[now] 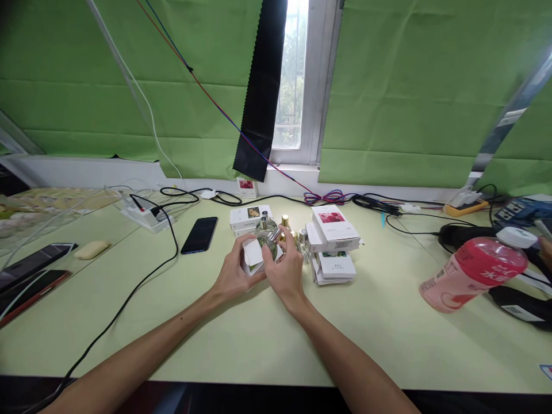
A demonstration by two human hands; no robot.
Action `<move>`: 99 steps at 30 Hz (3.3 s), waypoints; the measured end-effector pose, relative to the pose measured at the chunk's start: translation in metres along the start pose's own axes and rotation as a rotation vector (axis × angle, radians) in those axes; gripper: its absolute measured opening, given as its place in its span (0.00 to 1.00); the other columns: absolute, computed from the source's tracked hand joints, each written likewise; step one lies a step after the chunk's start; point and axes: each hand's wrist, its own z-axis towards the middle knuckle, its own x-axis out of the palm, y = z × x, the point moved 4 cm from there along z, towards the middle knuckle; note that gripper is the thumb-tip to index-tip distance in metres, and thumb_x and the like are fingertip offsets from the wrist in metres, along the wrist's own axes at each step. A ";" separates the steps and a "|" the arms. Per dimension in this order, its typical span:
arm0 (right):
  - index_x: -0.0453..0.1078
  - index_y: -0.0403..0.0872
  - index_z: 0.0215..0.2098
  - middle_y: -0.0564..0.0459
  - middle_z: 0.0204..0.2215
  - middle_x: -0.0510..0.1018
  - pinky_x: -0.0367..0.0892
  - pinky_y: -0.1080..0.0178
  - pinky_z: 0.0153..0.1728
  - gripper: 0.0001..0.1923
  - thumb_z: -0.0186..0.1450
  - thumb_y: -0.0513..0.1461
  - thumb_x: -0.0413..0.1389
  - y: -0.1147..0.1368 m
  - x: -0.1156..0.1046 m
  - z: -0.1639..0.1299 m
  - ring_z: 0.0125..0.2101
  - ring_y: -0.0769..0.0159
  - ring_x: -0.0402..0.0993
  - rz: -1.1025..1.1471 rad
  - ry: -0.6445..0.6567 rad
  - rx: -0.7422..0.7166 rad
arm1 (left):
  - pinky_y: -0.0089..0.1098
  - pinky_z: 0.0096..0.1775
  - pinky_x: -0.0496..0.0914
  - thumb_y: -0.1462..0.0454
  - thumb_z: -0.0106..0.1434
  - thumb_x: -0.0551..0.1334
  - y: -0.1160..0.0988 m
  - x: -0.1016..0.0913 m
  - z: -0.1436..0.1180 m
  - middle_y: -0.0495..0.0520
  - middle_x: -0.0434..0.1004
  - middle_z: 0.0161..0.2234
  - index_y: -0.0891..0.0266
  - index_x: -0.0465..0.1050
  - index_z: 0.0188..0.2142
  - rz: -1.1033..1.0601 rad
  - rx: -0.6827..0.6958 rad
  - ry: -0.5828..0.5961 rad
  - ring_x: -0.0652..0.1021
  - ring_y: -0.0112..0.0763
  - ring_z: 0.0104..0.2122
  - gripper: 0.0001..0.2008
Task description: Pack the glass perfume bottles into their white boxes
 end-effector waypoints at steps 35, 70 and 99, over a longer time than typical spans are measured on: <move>0.67 0.46 0.62 0.46 0.40 0.84 0.66 0.66 0.19 0.30 0.63 0.44 0.60 0.003 -0.005 0.001 0.13 0.76 0.60 -0.014 -0.054 -0.043 | 0.46 0.52 0.73 0.54 0.51 0.75 0.009 -0.005 0.008 0.62 0.72 0.56 0.57 0.62 0.59 0.096 -0.028 0.116 0.76 0.50 0.54 0.39; 0.70 0.46 0.52 0.51 0.33 0.84 0.63 0.68 0.19 0.22 0.60 0.42 0.61 0.003 -0.005 0.002 0.13 0.76 0.59 0.041 -0.047 -0.016 | 0.40 0.42 0.75 0.54 0.52 0.73 0.001 -0.005 0.005 0.55 0.78 0.44 0.60 0.71 0.50 0.155 -0.009 -0.007 0.79 0.42 0.42 0.28; 0.68 0.47 0.44 0.47 0.37 0.85 0.64 0.67 0.19 0.14 0.63 0.44 0.57 0.001 -0.004 0.005 0.16 0.71 0.71 0.048 -0.022 -0.055 | 0.41 0.43 0.74 0.55 0.50 0.74 0.002 -0.006 0.005 0.57 0.77 0.45 0.61 0.71 0.50 0.137 -0.038 -0.001 0.78 0.42 0.43 0.30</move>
